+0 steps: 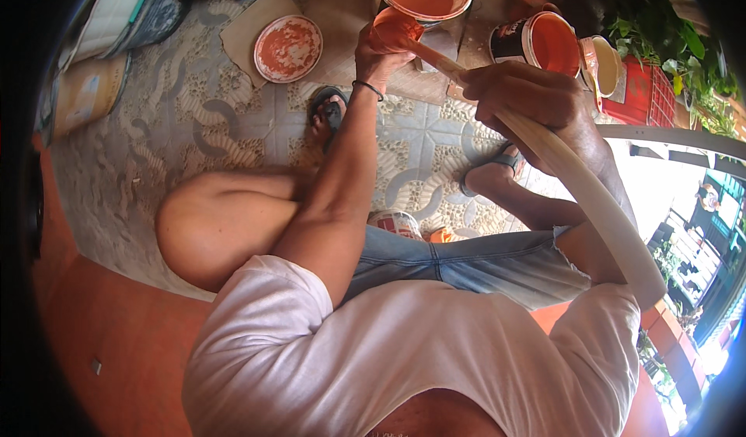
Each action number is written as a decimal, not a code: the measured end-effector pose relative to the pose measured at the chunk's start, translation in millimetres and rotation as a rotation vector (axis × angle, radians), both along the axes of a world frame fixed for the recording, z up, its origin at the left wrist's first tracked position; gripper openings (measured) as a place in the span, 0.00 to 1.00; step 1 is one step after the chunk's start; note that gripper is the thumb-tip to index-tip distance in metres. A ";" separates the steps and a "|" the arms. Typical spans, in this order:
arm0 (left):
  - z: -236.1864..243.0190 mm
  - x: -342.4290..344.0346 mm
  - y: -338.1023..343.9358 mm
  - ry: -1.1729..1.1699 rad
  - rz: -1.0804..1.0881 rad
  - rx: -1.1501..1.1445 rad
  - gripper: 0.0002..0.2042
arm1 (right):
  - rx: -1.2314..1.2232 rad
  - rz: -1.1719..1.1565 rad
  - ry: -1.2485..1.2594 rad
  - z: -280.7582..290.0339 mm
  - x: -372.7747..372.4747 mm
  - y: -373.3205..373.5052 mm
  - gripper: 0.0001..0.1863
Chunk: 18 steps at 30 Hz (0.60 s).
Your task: The person sits on the floor and uses a wooden stick to stir red paint in a bucket. They then pour the paint into a smaller container and continue stirring.
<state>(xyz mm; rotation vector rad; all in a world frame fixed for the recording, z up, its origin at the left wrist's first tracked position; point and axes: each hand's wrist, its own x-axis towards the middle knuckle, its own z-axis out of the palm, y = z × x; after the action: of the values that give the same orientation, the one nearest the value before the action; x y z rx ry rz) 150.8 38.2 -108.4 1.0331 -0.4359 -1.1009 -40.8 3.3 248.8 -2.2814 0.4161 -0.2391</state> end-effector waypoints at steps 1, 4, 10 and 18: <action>-0.3 0.2 -0.4 -0.001 -0.002 -0.001 0.48 | 0.006 -0.002 -0.003 3.5 -0.8 0.4 0.09; 0.5 -0.7 0.2 -0.015 0.025 0.008 0.47 | 0.013 -0.007 0.018 12.7 -2.5 1.3 0.09; 4.2 0.0 1.7 0.007 0.011 0.036 0.47 | -0.007 0.013 -0.002 22.4 -8.0 -5.5 0.09; 3.7 1.7 0.2 -0.042 -0.011 0.036 0.45 | -0.041 0.066 0.007 34.8 -16.4 -19.1 0.08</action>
<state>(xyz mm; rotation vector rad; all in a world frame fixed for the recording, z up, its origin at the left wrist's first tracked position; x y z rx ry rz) 152.5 38.3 -104.7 1.0886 -0.4575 -1.1015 -57.1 -15.8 283.6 -2.3320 0.3420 -0.2076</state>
